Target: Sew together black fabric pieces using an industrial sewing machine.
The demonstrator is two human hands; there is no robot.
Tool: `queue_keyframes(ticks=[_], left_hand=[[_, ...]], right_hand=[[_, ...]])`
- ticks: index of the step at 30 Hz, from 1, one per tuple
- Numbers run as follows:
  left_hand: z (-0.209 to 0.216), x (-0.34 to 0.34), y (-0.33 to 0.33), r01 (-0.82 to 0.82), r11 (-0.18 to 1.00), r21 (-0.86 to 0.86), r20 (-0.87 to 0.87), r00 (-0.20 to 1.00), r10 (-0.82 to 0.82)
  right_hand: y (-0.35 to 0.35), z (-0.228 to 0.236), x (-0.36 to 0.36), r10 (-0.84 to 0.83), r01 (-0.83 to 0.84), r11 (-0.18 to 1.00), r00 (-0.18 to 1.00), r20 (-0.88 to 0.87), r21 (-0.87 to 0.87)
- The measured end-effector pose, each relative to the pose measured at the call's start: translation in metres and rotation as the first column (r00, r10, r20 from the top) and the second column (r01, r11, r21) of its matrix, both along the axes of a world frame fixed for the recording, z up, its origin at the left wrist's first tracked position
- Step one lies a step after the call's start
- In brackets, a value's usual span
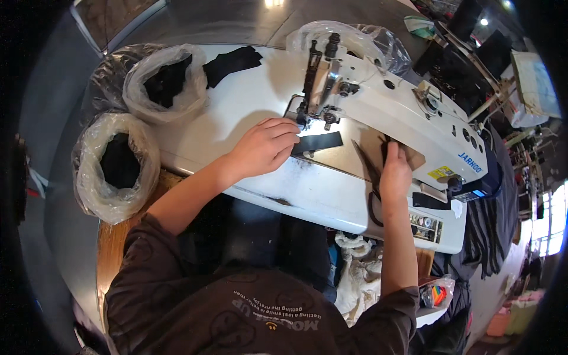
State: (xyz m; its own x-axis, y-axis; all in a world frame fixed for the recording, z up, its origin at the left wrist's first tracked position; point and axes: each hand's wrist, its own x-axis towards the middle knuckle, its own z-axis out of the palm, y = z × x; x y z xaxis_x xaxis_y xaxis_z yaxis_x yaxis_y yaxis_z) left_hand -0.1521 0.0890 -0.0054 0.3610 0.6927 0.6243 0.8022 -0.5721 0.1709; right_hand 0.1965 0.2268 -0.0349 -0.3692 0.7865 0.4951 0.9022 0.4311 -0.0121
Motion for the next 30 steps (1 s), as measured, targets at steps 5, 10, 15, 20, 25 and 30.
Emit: queue_keyframes(ticks=[5, 10, 15, 20, 25, 30], left_hand=[[0.007, 0.030, -0.015, 0.015, 1.000, -0.004, 0.082, 0.997, -0.014], [0.001, 0.047, -0.020, 0.099, 0.995, 0.010, 0.144, 0.984, -0.100], [0.004, 0.077, -0.010, 0.118, 0.992, -0.035, 0.148, 0.983, -0.112], [0.001, 0.105, -0.001, 0.135, 0.989, -0.058, 0.201, 0.972, -0.121], [-0.010, 0.119, 0.001, 0.161, 0.971, -0.175, 0.264, 0.958, -0.111], [-0.009, 0.116, -0.002, 0.132, 0.973, -0.191, 0.274, 0.959, -0.077]], right_hand=[[-0.002, -0.007, -0.008, -0.033, 0.033, 0.994, 0.999, 0.007, -0.108], [-0.005, 0.000, -0.006, -0.106, 0.097, 0.978, 0.994, -0.040, -0.187], [-0.006, -0.003, 0.000, 0.084, -0.074, 0.993, 0.991, -0.107, 0.091], [-0.005, 0.002, 0.001, 0.105, -0.087, 0.993, 0.956, -0.274, 0.076], [-0.005, -0.001, 0.008, 0.133, -0.160, 0.983, 0.959, -0.252, -0.091], [-0.017, 0.011, 0.001, 0.191, -0.242, 0.963, 0.922, -0.336, -0.116]])
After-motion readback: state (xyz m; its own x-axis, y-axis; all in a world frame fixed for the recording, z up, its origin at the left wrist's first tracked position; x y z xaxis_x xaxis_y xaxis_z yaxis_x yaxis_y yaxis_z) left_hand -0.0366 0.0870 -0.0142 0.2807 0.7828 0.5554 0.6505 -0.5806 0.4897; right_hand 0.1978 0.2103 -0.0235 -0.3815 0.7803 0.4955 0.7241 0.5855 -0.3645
